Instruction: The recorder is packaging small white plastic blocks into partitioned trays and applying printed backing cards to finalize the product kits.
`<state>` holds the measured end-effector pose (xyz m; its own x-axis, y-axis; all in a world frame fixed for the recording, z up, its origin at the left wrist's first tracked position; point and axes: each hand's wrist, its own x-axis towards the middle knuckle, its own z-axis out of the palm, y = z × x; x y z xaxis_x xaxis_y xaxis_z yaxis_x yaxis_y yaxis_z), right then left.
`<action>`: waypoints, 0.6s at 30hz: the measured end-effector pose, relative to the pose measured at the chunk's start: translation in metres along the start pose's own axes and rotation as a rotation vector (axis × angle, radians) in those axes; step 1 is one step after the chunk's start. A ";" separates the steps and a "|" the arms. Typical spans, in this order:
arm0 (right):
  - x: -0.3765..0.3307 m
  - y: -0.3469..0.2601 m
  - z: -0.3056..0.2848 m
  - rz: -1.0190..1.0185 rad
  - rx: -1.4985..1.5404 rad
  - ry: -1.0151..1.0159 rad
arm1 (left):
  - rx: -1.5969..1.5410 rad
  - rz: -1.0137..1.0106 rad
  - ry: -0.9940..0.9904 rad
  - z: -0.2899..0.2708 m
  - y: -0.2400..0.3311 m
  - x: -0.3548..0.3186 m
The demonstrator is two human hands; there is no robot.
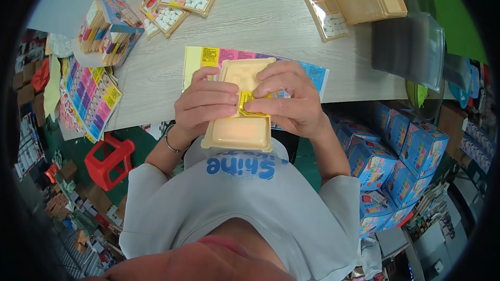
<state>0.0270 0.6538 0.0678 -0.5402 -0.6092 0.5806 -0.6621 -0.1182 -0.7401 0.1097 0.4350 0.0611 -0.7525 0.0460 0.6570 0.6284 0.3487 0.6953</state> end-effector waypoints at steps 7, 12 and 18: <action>0.009 -0.009 0.014 -0.088 -0.113 -0.046 | -0.106 -0.038 -0.074 -0.009 -0.006 -0.012; 0.019 -0.008 0.027 -0.014 -0.123 -0.190 | -0.157 -0.067 -0.077 -0.028 -0.011 -0.018; 0.046 0.010 0.058 -0.018 0.031 -0.346 | -0.230 -0.134 -0.040 -0.059 -0.026 -0.042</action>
<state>0.0253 0.5794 0.0672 -0.3166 -0.8361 0.4480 -0.6510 -0.1520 -0.7437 0.1366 0.3691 0.0331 -0.8363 0.0527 0.5458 0.5476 0.1320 0.8263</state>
